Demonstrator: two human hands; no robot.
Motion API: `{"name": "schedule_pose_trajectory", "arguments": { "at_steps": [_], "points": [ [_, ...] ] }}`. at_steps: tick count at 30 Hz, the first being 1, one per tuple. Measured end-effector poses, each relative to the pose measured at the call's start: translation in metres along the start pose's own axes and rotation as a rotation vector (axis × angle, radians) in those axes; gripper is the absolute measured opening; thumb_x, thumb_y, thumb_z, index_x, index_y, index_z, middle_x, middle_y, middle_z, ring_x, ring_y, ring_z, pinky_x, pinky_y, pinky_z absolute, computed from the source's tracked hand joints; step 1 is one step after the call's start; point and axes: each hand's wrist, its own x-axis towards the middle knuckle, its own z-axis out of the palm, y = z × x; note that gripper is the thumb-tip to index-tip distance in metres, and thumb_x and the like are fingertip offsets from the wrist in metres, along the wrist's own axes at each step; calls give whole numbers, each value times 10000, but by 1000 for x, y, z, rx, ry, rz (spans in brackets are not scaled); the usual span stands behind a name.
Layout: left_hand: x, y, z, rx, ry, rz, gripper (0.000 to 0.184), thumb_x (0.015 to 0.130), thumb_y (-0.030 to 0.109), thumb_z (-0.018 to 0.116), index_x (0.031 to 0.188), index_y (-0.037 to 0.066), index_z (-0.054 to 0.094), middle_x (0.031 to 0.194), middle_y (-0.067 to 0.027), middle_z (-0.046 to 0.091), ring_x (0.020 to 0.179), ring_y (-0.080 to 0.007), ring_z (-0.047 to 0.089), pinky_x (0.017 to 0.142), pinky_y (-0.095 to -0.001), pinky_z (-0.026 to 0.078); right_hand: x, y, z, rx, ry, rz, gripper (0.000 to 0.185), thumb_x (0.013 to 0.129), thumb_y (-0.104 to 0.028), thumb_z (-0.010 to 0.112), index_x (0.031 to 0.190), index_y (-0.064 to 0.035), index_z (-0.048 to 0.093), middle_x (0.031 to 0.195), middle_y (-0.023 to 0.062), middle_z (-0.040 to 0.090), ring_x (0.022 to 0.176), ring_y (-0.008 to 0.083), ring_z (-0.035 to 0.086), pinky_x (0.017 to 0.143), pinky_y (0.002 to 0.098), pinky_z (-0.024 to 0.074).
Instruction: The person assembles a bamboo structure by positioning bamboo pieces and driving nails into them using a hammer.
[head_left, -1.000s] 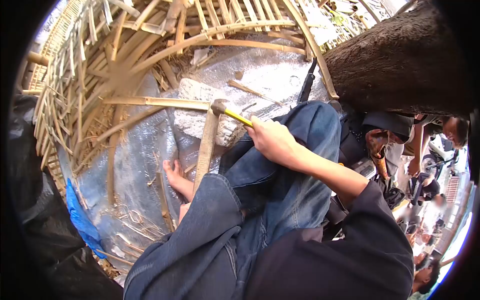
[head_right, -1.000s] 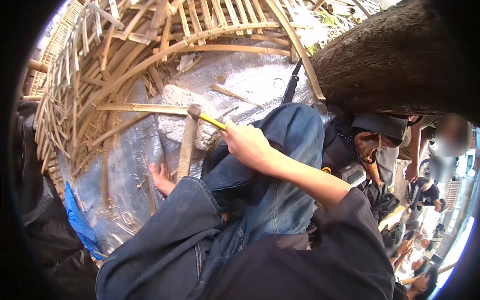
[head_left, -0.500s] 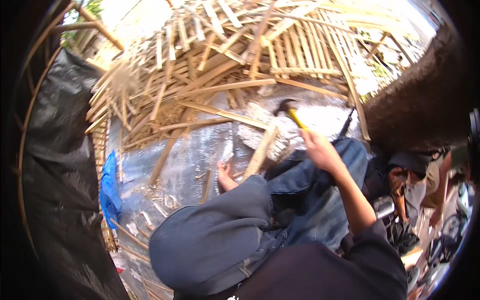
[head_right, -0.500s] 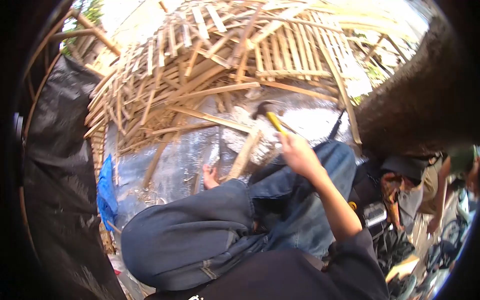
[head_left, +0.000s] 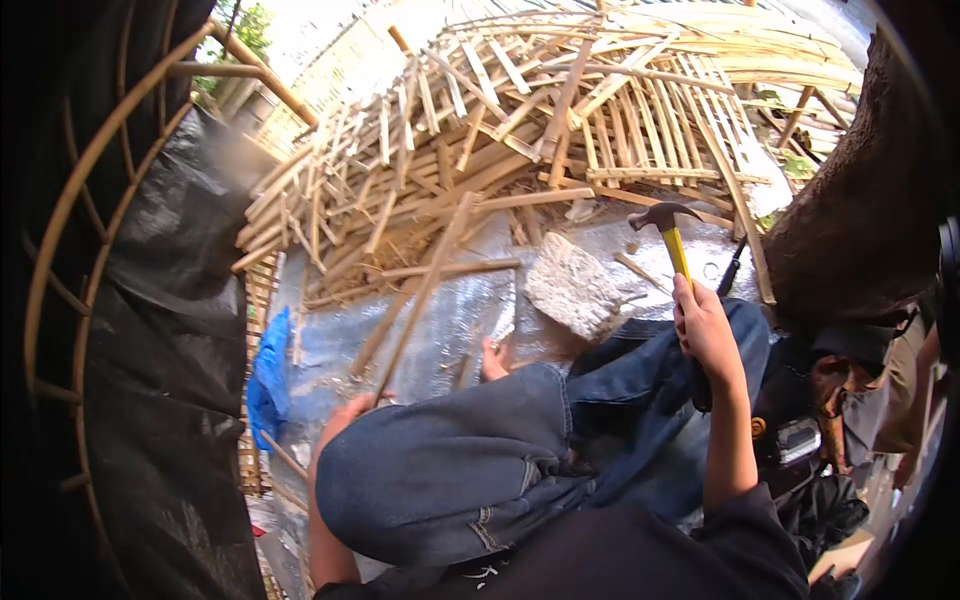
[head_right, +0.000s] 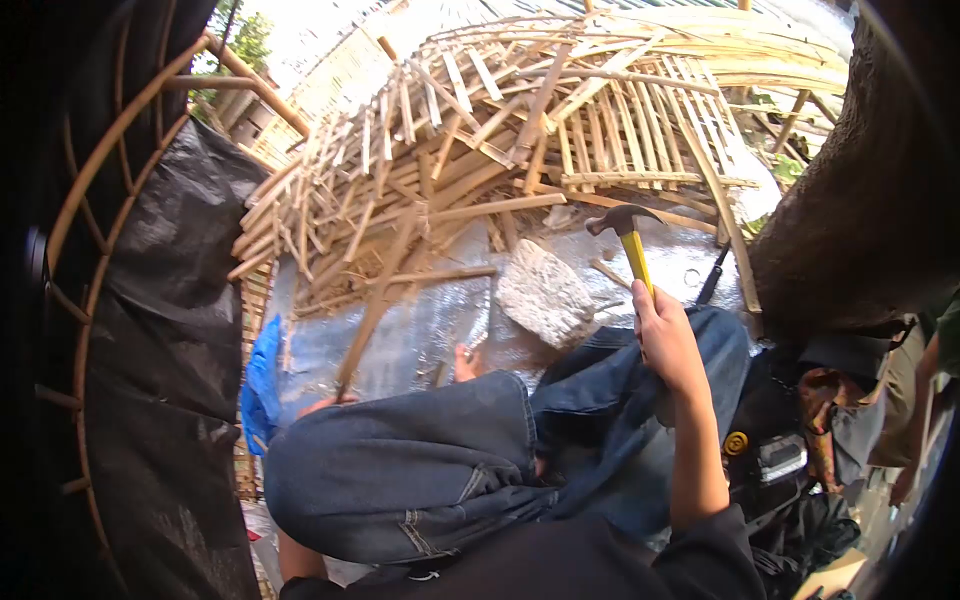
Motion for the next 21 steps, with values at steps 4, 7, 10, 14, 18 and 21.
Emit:
{"name": "schedule_pose_trajectory", "arguments": {
  "at_steps": [4, 7, 10, 14, 18, 21],
  "points": [
    [-12, 20, -53, 192, 54, -145, 311, 959, 228, 639, 1191, 25, 673, 826, -141, 679, 791, -158, 638, 714, -319, 477, 1, -12, 26, 96, -79, -113, 366, 1077, -396, 447, 833, -125, 480, 583, -66, 395, 402, 43, 340, 357, 224, 302],
    [-8, -13, -63, 44, 340, 94, 126, 901, 51, 676, 984, -40, 703, 530, -42, 483, 500, -83, 433, 490, -310, 349, -8, -26, 33, 195, -165, -97, 372, 1067, -397, 484, 827, -113, 494, 615, -71, 410, 464, 40, 350, 414, 230, 302],
    [-23, 14, -101, 119, 358, 147, 158, 916, 80, 663, 1025, -24, 711, 576, -44, 548, 513, -69, 473, 492, -280, 363, -10, -32, 33, 184, -171, -140, 384, 1066, -400, 484, 818, -107, 495, 620, -65, 430, 463, 37, 363, 411, 229, 307],
    [-25, 22, -139, 26, 374, 153, 149, 901, 81, 681, 1019, 13, 740, 608, 3, 598, 494, -41, 481, 464, -242, 368, -13, -46, 33, 132, -112, -204, 375, 1048, -383, 534, 819, -86, 535, 638, -63, 449, 525, 33, 384, 465, 231, 330],
    [-3, 16, -193, -11, 285, 298, 133, 774, -37, 735, 907, -39, 733, 637, -35, 645, 518, -76, 574, 491, -227, 430, -4, -80, 46, 96, -26, -473, 325, 936, -309, 728, 851, -28, 586, 674, -62, 465, 614, 31, 409, 557, 224, 351],
    [12, 33, -226, 29, 150, 306, 87, 689, -60, 769, 767, -50, 732, 655, -57, 692, 571, -89, 634, 551, -231, 471, 3, -122, 69, 92, -22, -658, 357, 839, -264, 832, 887, 11, 609, 754, -39, 536, 636, 34, 447, 582, 223, 384]
  ]
}}
